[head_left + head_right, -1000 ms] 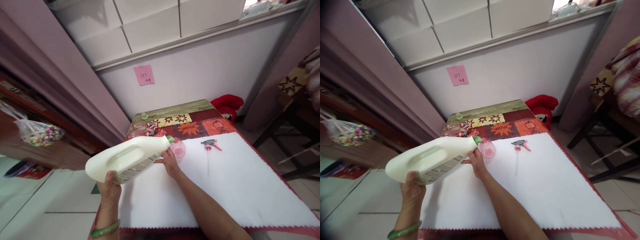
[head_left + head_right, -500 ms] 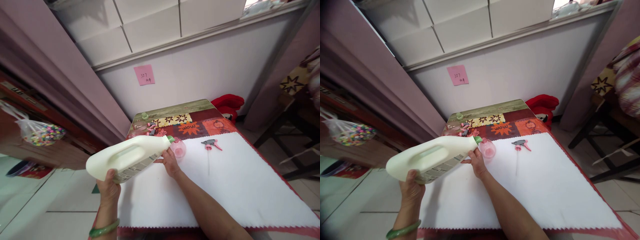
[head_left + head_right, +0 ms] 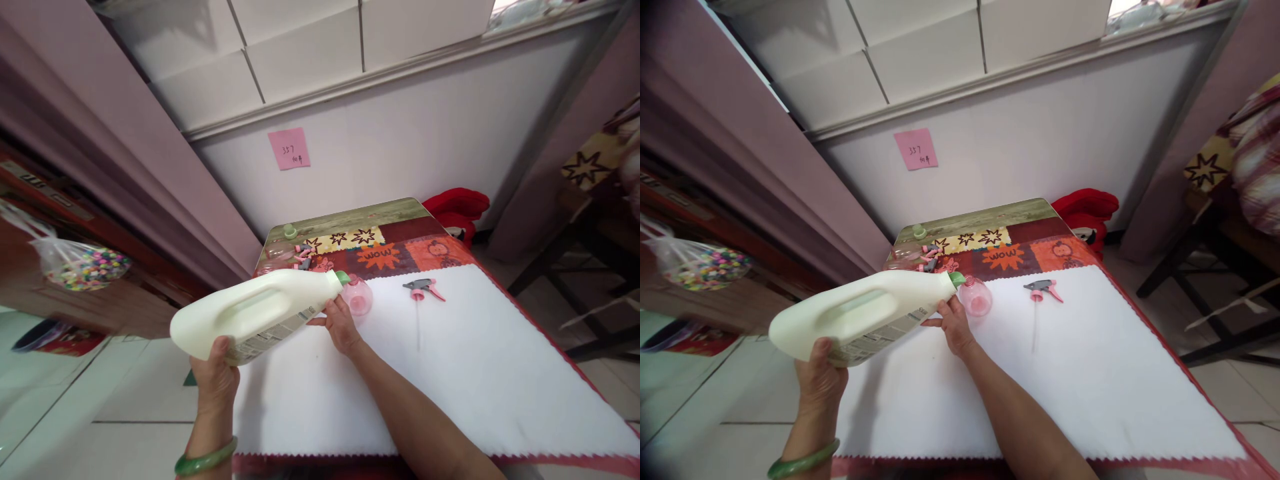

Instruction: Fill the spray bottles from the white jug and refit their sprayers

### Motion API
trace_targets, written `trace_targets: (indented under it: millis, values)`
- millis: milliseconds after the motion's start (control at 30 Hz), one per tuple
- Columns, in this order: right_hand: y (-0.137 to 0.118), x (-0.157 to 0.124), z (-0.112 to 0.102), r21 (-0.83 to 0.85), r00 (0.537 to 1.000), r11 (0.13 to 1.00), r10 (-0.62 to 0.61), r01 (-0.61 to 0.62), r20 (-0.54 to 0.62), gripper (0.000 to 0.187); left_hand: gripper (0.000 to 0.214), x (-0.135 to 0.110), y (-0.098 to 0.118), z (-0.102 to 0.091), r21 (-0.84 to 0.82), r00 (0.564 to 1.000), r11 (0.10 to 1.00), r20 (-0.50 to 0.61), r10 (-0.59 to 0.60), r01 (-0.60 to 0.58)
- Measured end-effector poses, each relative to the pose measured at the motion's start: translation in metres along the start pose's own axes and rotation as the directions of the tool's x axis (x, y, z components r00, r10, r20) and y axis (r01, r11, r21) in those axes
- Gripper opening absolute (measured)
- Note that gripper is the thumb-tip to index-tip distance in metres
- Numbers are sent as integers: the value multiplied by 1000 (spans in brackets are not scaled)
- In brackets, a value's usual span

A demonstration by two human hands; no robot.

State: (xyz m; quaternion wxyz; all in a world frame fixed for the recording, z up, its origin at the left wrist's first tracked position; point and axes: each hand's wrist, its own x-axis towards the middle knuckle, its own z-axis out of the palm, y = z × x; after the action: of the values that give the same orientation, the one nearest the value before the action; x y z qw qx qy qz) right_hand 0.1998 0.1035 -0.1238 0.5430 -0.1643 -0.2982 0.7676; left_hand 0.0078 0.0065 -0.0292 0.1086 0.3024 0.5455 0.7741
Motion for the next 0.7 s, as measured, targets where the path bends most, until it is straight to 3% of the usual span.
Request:
trace_targets:
  millis: [700]
  values:
    - [3, 2, 0, 24, 1000, 1000, 11, -11, -19, 61, 57, 2, 5, 1, -3, 999, 1000, 24, 31, -31]
